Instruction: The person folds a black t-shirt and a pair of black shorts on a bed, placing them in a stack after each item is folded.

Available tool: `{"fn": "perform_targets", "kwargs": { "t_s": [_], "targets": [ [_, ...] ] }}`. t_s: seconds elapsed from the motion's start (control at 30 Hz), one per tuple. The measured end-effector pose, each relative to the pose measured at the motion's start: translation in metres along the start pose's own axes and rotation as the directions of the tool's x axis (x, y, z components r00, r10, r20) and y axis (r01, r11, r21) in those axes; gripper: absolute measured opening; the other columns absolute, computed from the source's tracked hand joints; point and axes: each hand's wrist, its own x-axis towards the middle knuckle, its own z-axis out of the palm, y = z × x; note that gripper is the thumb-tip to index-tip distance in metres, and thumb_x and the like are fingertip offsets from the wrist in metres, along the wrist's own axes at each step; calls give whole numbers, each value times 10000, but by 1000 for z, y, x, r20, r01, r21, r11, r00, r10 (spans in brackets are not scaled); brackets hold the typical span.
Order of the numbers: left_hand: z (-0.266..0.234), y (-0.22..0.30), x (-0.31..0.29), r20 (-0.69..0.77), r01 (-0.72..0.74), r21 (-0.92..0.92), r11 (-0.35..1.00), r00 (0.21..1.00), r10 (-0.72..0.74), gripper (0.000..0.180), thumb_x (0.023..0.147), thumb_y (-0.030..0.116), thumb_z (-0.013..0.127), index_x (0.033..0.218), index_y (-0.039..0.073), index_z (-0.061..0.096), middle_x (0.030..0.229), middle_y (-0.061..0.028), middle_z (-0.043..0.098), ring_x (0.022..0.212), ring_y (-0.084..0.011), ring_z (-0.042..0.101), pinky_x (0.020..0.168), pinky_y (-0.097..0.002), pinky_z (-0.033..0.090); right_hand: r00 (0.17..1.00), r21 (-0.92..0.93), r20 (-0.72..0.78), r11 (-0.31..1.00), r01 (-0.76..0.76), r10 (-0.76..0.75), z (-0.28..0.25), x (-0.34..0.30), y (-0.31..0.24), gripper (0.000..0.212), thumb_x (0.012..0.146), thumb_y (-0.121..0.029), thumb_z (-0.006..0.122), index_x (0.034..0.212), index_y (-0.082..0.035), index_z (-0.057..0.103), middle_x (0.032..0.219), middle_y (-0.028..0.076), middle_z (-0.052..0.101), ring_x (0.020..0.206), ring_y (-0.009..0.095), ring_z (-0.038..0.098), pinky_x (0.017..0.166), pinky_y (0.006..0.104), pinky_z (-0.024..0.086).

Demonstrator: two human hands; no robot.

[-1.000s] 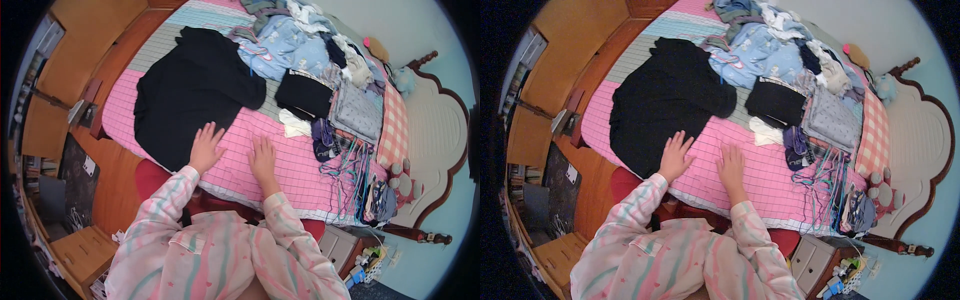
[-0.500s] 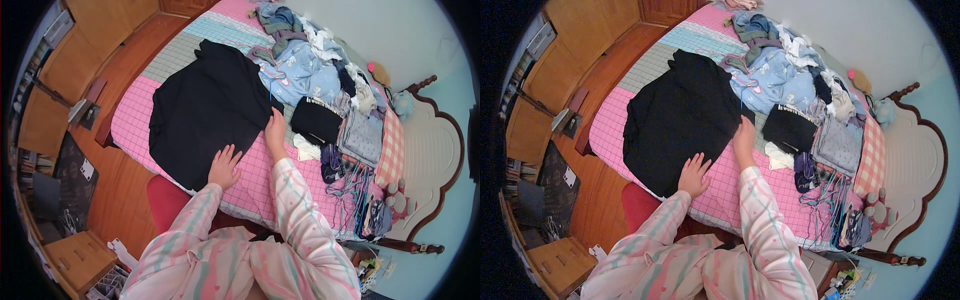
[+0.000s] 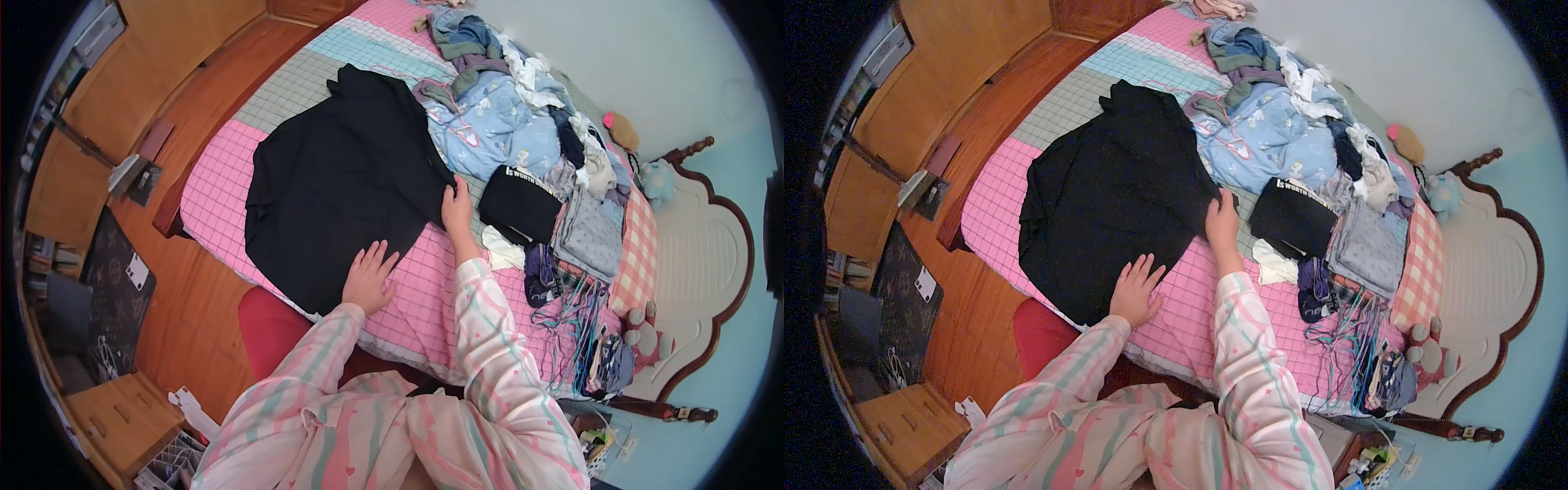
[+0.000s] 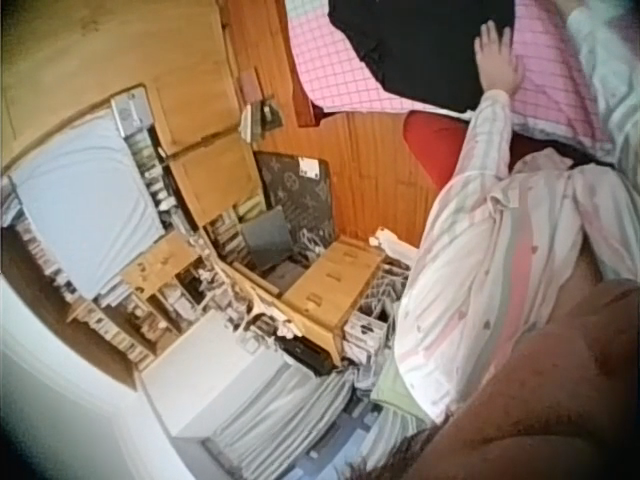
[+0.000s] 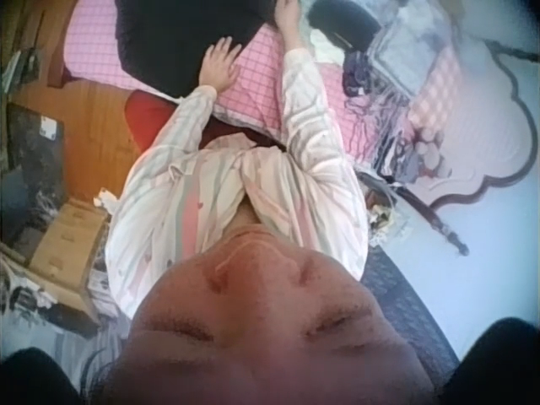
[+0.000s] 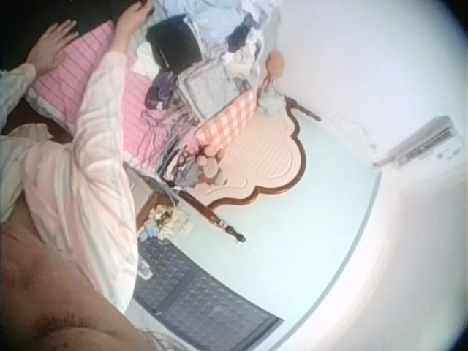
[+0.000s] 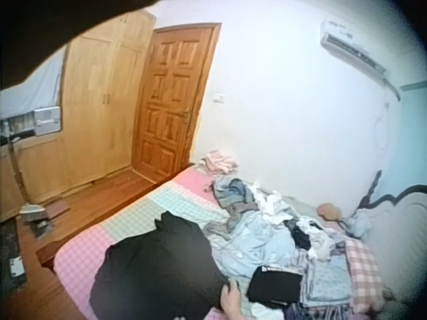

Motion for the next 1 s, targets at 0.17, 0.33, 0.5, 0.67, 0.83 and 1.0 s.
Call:
{"fn": "perform_targets", "kwargs": {
  "t_s": [0.17,0.33,0.5,0.67,0.83,1.0],
  "targets": [
    [4,1,2,-75,-63,1,998,995,63,613,944,392,609,1492,141,501,1579,-178,405,1496,-342,325,1227,-502,234,997,196,-23,977,82,-79,-29,-40,3,327,1029,-242,562,1310,-78,595,1152,224,703,1074,411,673,905,424,522],
    [-27,21,-5,-326,-153,-199,968,942,82,543,897,255,693,1406,125,556,1485,-154,483,1392,-359,437,1159,-496,319,998,345,-57,938,21,-1,-85,-95,19,329,1017,-174,615,1303,-14,587,1143,158,725,1025,229,705,891,323,527],
    [-102,67,-5,-548,-105,-287,952,833,-74,472,908,151,676,1363,94,566,1477,-151,487,1371,-358,448,1143,-476,311,999,313,-25,949,27,-20,-177,-171,30,293,959,-89,704,1223,32,668,1086,107,733,975,150,682,895,283,523],
    [-146,89,18,-428,-239,-31,970,880,204,683,874,322,751,1472,111,494,1560,-150,421,1450,-376,370,1171,-528,268,997,196,-18,977,81,-79,-273,-232,51,184,855,-63,775,1015,25,754,954,103,768,875,176,722,807,293,545],
    [-157,117,30,-154,-395,-22,919,909,387,521,881,320,733,1363,157,620,1224,-98,653,1270,-312,543,1126,-521,326,987,45,14,986,159,-160,-346,-248,27,181,746,-64,814,915,-5,789,851,123,770,761,214,736,711,303,547],
    [-139,143,21,-134,-464,-170,869,885,446,174,895,210,703,1053,158,753,779,-76,637,774,-300,657,655,-405,490,961,-166,-94,956,241,-259,-366,-245,25,203,718,-116,815,913,-67,782,888,122,740,864,309,697,796,409,534]
  ]
}}
